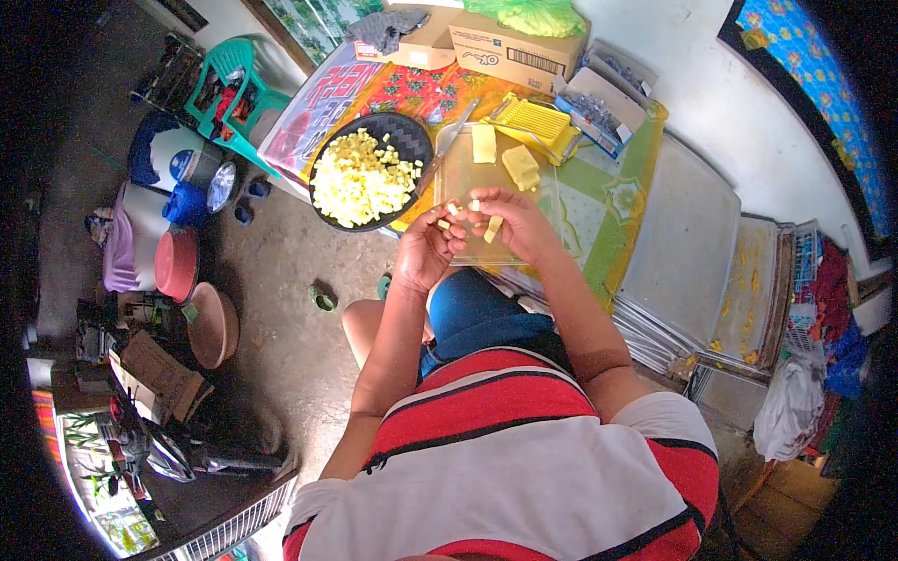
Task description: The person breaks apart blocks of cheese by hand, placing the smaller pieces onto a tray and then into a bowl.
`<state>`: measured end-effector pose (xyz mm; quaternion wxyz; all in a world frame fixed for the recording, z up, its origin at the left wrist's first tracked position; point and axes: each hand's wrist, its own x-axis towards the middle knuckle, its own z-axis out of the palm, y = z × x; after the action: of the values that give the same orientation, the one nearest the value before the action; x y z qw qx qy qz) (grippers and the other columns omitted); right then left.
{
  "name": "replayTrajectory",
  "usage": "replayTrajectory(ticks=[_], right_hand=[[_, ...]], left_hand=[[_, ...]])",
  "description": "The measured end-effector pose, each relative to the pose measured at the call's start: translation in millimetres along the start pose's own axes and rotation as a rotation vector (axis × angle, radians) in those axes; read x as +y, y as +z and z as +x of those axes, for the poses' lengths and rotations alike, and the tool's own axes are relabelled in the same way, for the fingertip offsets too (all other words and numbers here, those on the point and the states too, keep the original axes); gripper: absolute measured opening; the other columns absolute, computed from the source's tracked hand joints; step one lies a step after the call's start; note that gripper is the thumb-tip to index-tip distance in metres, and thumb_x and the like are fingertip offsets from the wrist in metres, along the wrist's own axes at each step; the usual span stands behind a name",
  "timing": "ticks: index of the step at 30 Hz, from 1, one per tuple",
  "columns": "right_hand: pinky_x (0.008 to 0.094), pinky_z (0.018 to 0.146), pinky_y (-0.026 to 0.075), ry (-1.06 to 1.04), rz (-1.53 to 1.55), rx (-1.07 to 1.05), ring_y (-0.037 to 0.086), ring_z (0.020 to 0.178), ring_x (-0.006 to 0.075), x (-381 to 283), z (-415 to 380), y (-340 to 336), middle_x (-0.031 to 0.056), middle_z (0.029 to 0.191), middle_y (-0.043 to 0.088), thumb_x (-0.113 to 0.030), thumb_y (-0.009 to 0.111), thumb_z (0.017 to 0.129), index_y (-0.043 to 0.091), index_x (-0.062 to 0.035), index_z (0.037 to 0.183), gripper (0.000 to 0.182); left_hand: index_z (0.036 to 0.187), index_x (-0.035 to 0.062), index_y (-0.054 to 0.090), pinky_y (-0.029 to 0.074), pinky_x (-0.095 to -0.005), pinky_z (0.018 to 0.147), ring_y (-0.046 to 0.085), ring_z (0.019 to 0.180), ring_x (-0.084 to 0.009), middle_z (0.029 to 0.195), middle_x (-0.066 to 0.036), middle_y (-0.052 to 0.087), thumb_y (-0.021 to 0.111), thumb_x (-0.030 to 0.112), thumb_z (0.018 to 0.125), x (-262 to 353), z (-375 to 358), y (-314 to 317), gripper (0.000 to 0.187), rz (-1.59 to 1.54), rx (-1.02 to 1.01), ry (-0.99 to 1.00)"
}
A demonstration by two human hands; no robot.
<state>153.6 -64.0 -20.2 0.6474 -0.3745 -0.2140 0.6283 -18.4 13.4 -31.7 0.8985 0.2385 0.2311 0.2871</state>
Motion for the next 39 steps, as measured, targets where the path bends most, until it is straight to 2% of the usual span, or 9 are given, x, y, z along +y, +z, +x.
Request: replayTrajectory(ticks=[8, 14, 20, 23, 26, 28, 30, 38, 39], right_hand=[[0.0319, 0.072, 0.054, 0.0, -0.022, 0.022, 0.063, 0.081, 0.0143, 5.3, 3.9, -6.3, 0.0044, 0.092, 0.063, -0.012, 0.061, 0.088, 0.062, -0.0015, 0.107, 0.021], [0.0325, 0.072, 0.055, 0.002, -0.001, 0.028, 0.063, 0.081, 0.0145, 7.6, 6.1, -11.2, 0.004, 0.091, 0.063, -0.012, 0.061, 0.089, 0.062, -0.0015, 0.107, 0.021], [0.0325, 0.072, 0.055, 0.018, 0.008, 0.037, 0.064, 0.081, 0.0151, 6.6, 7.6, -13.6, 0.0042, 0.091, 0.061, -0.012, 0.062, 0.088, 0.061, -0.0011, 0.108, 0.022], [0.0327, 0.072, 0.055, 0.013, 0.015, 0.042, 0.064, 0.082, 0.0161, 7.0, 8.0, -16.3, 0.0048, 0.092, 0.061, -0.011, 0.062, 0.088, 0.061, -0.0009, 0.107, 0.022], [0.0328, 0.073, 0.055, 0.013, 0.021, 0.04, 0.064, 0.084, 0.0178, 7.6, 8.5, -19.0, 0.0058, 0.095, 0.06, -0.009, 0.061, 0.088, 0.061, -0.0006, 0.106, 0.02], [0.0332, 0.074, 0.055, 0.01, 0.039, 0.033, 0.064, 0.086, 0.0193, 8.0, 9.7, -21.1, 0.0068, 0.096, 0.06, -0.008, 0.059, 0.088, 0.061, -0.0001, 0.105, 0.019], [0.034, 0.076, 0.054, 0.002, 0.069, 0.026, 0.064, 0.089, 0.021, 7.9, 10.0, -22.7, 0.0078, 0.098, 0.06, -0.007, 0.058, 0.088, 0.06, 0.0006, 0.105, 0.018], [0.0363, 0.083, 0.053, 0.027, 0.139, 0.026, 0.061, 0.103, 0.0264, 4.3, 10.8, -22.2, 0.0155, 0.112, 0.059, -0.01, 0.053, 0.091, 0.056, 0.0032, 0.114, 0.027], [0.0363, 0.083, 0.053, 0.027, 0.141, 0.022, 0.06, 0.104, 0.0269, 2.9, 10.3, -20.3, 0.0162, 0.114, 0.059, -0.011, 0.052, 0.091, 0.055, 0.0034, 0.116, 0.029]], left_hand=[[0.11, 0.0019, 0.055, 0.055, -0.0305, 0.068, 0.064, 0.074, -0.0194, 0.1, -0.015, 0.065, 0.046, 0.031, 0.096, -4.1, 2.4, -9.8, 0.033, -0.01, 0.001, -0.003], [0.109, 0.0033, 0.056, 0.055, -0.0299, 0.068, 0.063, 0.073, -0.0186, 0.097, -0.014, 0.066, 0.049, 0.029, 0.095, -3.4, -0.3, -2.9, 0.03, -0.059, 0.064, -0.022], [0.107, 0.005, 0.058, 0.049, -0.0268, 0.056, 0.058, 0.063, -0.0132, 0.086, -0.006, 0.066, 0.06, 0.021, 0.09, 2.2, 9.5, -31.9, 0.024, 0.04, 0.074, 0.008], [0.108, 0.0024, 0.059, 0.043, -0.0243, 0.051, 0.052, 0.055, -0.0087, 0.076, -0.004, 0.061, 0.057, 0.018, 0.09, 23.4, 18.8, -35.4, 0.024, 0.403, 0.285, 0.11], [0.106, 0.0019, 0.062, 0.043, -0.0241, 0.051, 0.05, 0.053, -0.0075, 0.071, -0.001, 0.058, 0.057, 0.016, 0.09, 49.7, 46.1, -65.4, 0.022, 0.968, 0.405, 0.294], [0.094, -0.0013, 0.068, 0.049, -0.0305, 0.063, 0.064, 0.068, -0.0192, 0.077, -0.013, 0.068, 0.056, 0.009, 0.083, 66.7, 72.0, -86.8, 0.019, 1.222, 0.498, 0.564], [0.096, 0.0007, 0.068, 0.051, -0.0353, 0.073, 0.067, 0.079, -0.0302, 0.084, -0.018, 0.069, 0.057, 0.01, 0.08, 90.0, 81.5, -88.1, 0.022, 1.492, 0.521, 0.739], [0.103, 0.0048, 0.068, 0.045, -0.0419, 0.091, 0.06, 0.099, -0.0335, 0.102, -0.015, 0.066, 0.066, 0.013, 0.075, 120.9, 85.8, -49.7, 0.029, 1.922, 0.729, 0.639], [0.102, 0.0048, 0.068, 0.045, -0.0415, 0.091, 0.06, 0.099, -0.0332, 0.101, -0.015, 0.066, 0.068, 0.013, 0.074, 116.0, 85.8, -51.3, 0.029, 1.872, 0.605, 0.75]])
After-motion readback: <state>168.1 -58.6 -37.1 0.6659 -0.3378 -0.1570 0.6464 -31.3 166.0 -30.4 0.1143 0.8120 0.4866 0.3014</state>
